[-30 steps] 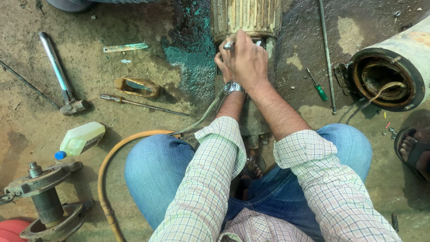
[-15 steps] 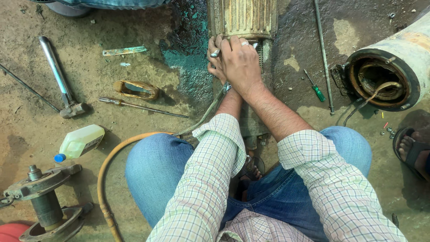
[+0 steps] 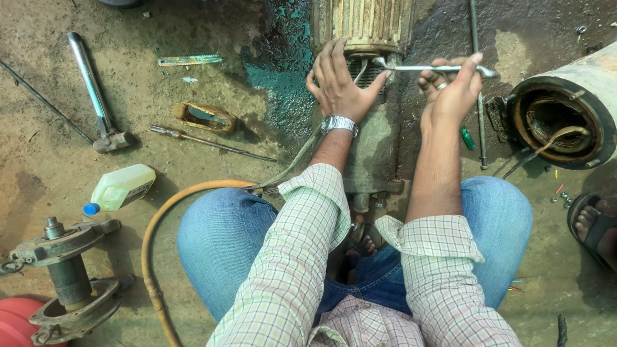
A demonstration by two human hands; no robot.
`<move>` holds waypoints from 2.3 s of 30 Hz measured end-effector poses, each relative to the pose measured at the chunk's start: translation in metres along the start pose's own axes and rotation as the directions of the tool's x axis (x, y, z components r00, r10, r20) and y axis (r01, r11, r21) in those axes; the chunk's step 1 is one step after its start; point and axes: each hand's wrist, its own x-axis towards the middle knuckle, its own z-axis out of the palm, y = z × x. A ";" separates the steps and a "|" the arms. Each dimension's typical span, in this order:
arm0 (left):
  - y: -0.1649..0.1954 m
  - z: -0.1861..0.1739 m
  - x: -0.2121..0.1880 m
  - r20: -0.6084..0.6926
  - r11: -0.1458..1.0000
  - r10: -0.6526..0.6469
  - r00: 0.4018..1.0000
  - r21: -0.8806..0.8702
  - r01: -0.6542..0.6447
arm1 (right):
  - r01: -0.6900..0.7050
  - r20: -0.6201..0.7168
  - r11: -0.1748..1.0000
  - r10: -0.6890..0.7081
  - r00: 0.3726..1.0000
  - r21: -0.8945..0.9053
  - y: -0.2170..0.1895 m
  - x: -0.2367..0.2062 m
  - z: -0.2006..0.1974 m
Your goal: The person sits on the ground and uses a wrench and screwdriver to tighten bolts and adjust parts on a motor. They manipulate the motor housing and handle a wire while working.
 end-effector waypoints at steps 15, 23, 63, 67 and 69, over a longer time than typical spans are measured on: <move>0.007 0.017 -0.004 0.046 0.997 -0.021 0.999 0.072 0.018 | -0.060 -0.104 0.971 0.086 0.991 0.231 0.056 0.004 -0.027; 0.004 0.017 -0.005 0.029 0.998 -0.066 0.997 0.001 0.066 | 0.134 -0.147 0.989 -0.123 0.981 0.066 0.053 -0.004 -0.010; -0.007 0.024 0.002 -0.103 0.955 -0.209 0.973 -0.234 0.181 | 0.748 0.676 0.198 -0.329 0.659 -0.633 0.044 -0.019 0.061; -0.005 0.022 -0.003 -0.103 0.982 -0.150 0.983 -0.129 0.137 | 0.400 0.214 0.867 -0.348 0.913 -0.298 0.032 -0.008 0.023; -0.004 0.020 -0.001 -0.104 0.984 -0.140 0.985 -0.127 0.127 | 0.090 0.047 0.995 -0.088 0.995 -0.036 0.033 -0.003 0.007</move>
